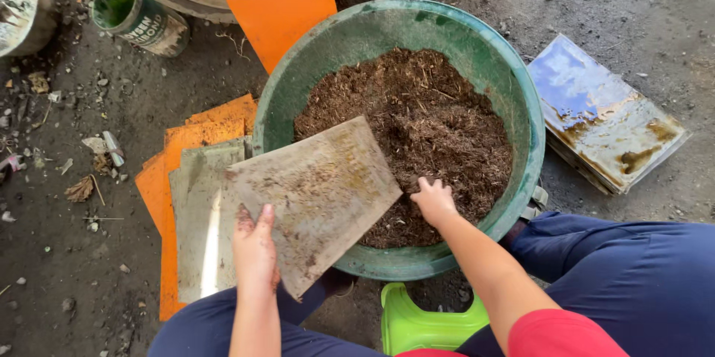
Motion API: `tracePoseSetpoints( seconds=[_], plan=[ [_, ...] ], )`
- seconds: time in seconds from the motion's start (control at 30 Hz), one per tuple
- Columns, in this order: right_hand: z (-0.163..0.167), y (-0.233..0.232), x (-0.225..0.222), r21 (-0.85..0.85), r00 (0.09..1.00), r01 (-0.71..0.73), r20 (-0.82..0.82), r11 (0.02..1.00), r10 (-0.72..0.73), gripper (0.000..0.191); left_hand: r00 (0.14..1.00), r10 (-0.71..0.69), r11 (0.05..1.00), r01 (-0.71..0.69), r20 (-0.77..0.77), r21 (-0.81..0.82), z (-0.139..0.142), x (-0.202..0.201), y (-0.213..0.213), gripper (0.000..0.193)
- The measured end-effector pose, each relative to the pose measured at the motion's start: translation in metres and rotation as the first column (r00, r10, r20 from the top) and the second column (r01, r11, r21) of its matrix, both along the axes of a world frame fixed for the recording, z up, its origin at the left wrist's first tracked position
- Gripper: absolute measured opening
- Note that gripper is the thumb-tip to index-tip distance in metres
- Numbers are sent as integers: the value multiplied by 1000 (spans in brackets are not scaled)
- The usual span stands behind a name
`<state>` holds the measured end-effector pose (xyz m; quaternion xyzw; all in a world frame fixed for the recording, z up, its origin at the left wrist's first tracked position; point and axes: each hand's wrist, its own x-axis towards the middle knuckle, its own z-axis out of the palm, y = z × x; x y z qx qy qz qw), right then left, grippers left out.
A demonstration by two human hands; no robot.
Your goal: The person scrubs rectangular tiles with soil from a green basin using their hands. They repeatedly rub the tile surfaces, flip them, and place cleaned tiles aside while continuing to process more tiles from the basin.
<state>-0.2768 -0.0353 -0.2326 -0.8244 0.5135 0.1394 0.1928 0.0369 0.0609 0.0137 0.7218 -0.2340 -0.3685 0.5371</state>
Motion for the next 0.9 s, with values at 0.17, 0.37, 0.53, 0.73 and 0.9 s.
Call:
tracePoseSetpoints(
  seconds=[0.17, 0.37, 0.53, 0.73, 0.9],
  plan=[
    [36, -44, -37, 240, 818, 409, 331, 880, -470, 57, 985, -109, 994, 104, -135, -42, -38, -19, -8, 56],
    [143, -54, -17, 452, 788, 197, 455, 870, -415, 59, 981, -170, 976, 181, -94, 121, -90, -59, -36, 53],
    [182, 2, 85, 368, 544, 228, 719, 901, -432, 97, 993, -108, 982, 114, -44, 149, -100, -75, -48, 71],
    [122, 19, 117, 135, 543, 467, 736, 874, -404, 45, 990, -136, 953, 121, 37, 277, -94, -69, -41, 80],
    [19, -13, 65, 164, 544, 543, 678, 824, -494, 35, 993, -113, 969, 108, 13, 220, -107, -60, -31, 73]
  ],
)
